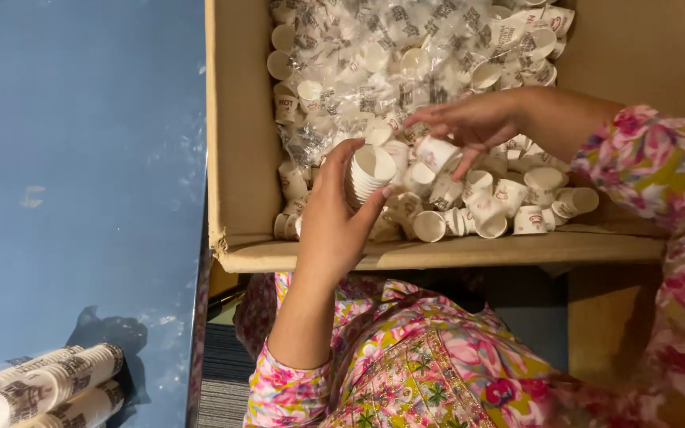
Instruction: Stacking and arranging paper cups into plastic packaging bundles.
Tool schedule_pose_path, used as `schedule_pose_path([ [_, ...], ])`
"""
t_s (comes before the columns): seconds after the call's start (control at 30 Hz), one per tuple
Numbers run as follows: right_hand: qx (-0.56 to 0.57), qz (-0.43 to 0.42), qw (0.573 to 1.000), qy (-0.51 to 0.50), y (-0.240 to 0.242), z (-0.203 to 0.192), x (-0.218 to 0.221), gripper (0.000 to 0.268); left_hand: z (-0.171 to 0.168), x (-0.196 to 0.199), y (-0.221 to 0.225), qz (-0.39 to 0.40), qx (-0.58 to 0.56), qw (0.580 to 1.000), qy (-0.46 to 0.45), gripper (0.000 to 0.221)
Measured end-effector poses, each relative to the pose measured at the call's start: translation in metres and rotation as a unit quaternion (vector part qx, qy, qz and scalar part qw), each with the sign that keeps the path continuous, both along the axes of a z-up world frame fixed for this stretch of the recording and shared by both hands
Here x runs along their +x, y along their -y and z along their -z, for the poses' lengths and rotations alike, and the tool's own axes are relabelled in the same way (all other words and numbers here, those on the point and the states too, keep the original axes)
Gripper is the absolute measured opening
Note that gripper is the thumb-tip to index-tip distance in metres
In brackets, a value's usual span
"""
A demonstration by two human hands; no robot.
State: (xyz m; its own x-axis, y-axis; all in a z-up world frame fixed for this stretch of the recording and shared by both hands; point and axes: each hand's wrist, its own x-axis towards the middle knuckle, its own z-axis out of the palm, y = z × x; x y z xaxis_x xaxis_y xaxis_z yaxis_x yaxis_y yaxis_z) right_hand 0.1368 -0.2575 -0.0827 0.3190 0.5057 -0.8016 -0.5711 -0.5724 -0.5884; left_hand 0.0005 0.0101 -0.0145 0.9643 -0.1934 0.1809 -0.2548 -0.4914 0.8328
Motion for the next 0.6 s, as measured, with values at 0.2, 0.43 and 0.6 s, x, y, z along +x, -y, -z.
schedule_pose_path([
  [0.2,-0.078,0.059,0.982,0.162,0.018,0.0,0.003,0.075,-0.003,-0.001,0.001,-0.003,0.006,1.0,-0.003,0.065],
  [0.43,-0.053,-0.083,0.903,0.417,-0.025,0.039,-0.024,0.082,-0.002,-0.001,0.002,-0.026,0.013,1.0,0.004,0.065],
  [0.6,-0.089,-0.219,0.666,0.707,-0.049,0.04,-0.015,0.053,0.0,0.001,0.002,-0.047,0.008,0.999,0.008,0.062],
])
